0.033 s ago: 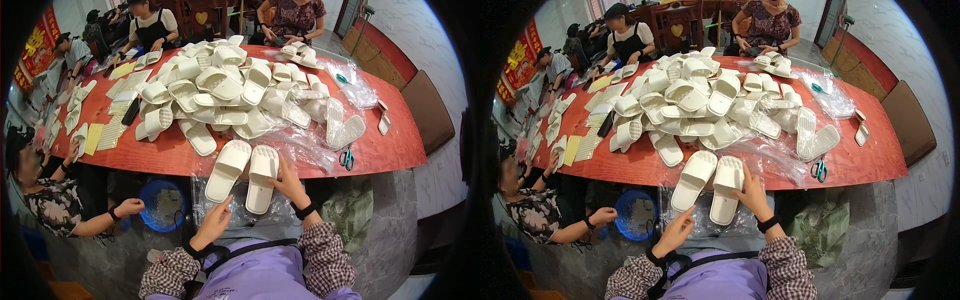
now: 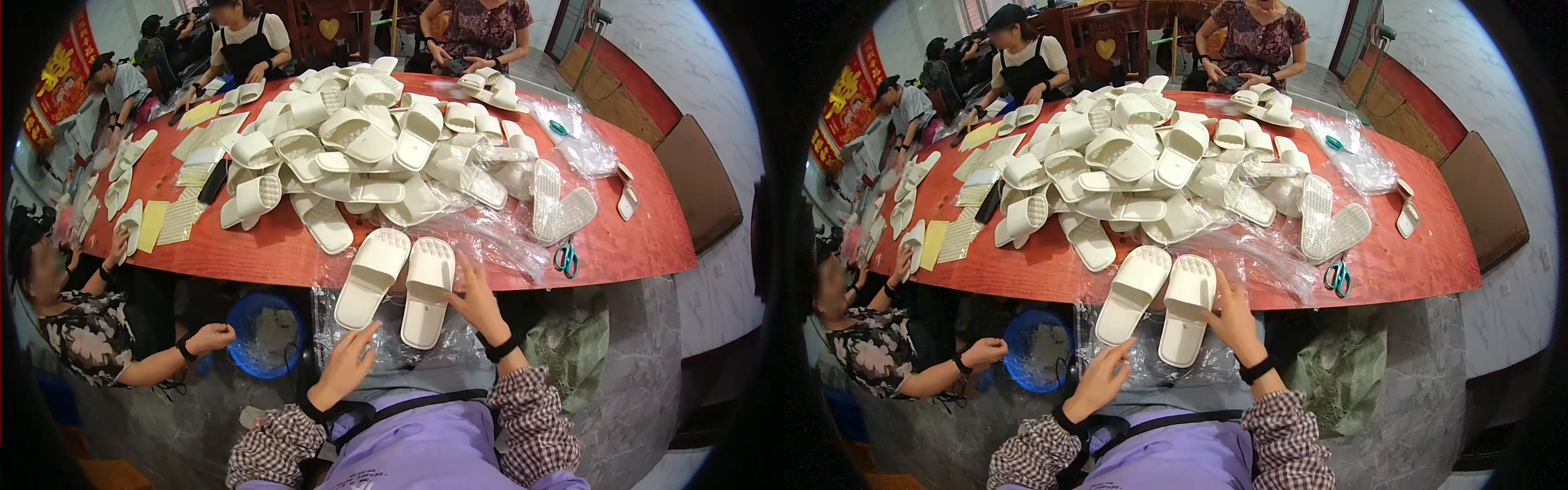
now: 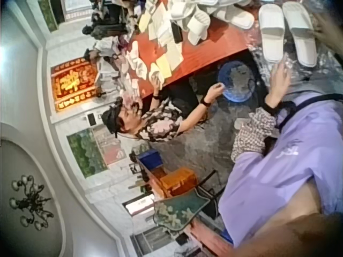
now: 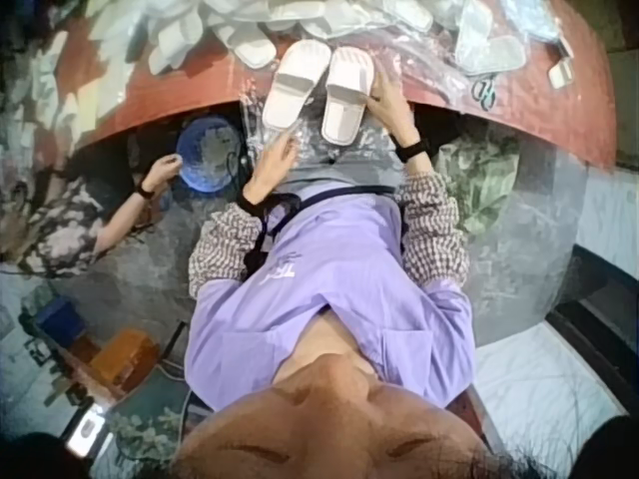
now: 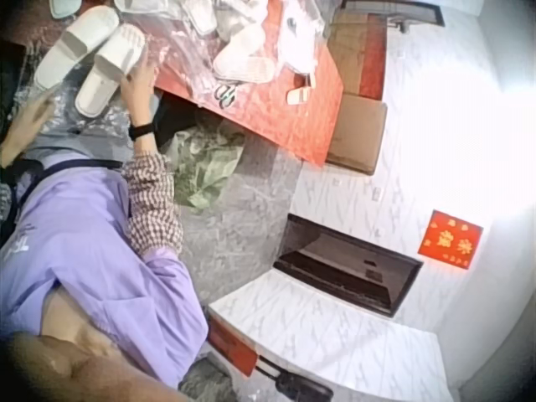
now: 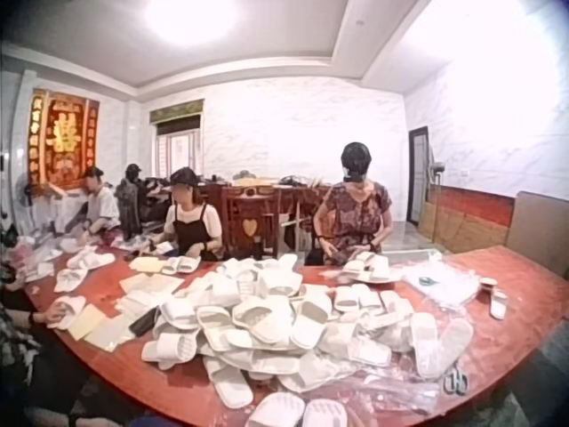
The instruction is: Packing white plastic slippers into clear plastic bags.
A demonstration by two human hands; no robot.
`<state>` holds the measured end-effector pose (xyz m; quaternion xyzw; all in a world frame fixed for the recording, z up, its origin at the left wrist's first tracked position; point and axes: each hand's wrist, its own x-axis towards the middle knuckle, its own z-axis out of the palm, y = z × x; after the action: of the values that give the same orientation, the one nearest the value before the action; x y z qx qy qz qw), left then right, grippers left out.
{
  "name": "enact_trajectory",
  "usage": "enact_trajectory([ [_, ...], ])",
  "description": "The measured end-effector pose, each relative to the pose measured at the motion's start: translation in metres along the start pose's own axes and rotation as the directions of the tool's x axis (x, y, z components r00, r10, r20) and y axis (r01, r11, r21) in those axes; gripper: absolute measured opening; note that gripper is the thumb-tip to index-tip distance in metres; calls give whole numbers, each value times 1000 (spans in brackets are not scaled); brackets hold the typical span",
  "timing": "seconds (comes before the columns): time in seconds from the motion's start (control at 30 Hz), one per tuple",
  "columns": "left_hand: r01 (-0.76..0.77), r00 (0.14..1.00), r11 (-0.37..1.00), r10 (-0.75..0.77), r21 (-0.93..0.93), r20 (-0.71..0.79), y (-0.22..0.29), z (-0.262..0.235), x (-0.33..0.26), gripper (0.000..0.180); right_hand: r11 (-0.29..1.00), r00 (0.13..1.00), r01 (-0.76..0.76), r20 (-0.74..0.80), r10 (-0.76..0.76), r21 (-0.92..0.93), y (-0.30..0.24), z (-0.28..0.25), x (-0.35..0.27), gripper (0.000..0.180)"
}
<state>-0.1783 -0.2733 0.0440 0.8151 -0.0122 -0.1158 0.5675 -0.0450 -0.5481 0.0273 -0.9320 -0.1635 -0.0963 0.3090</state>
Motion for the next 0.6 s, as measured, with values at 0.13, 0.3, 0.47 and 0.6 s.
enact_trajectory([
  [0.13, -339, 937, 784, 329, 520, 115, 10, -13, -17, 38, 988, 990, -108, 75, 116, -109, 10, -37, -47, 62],
  [0.3, -370, 920, 647, 353, 667, 168, -1, -19, -35, 32, 931, 934, -256, 183, 307, -260, 5, -53, -96, 51],
  [0.47, -375, 900, 479, 393, 793, 188, -21, -19, -33, 24, 835, 888, -439, 301, 347, 332, 8, -56, -95, 42],
  [0.6, -360, 885, 630, 464, 688, 39, -3, -33, -28, 15, 673, 855, -515, 375, 359, 530, 24, -70, -95, 35],
])
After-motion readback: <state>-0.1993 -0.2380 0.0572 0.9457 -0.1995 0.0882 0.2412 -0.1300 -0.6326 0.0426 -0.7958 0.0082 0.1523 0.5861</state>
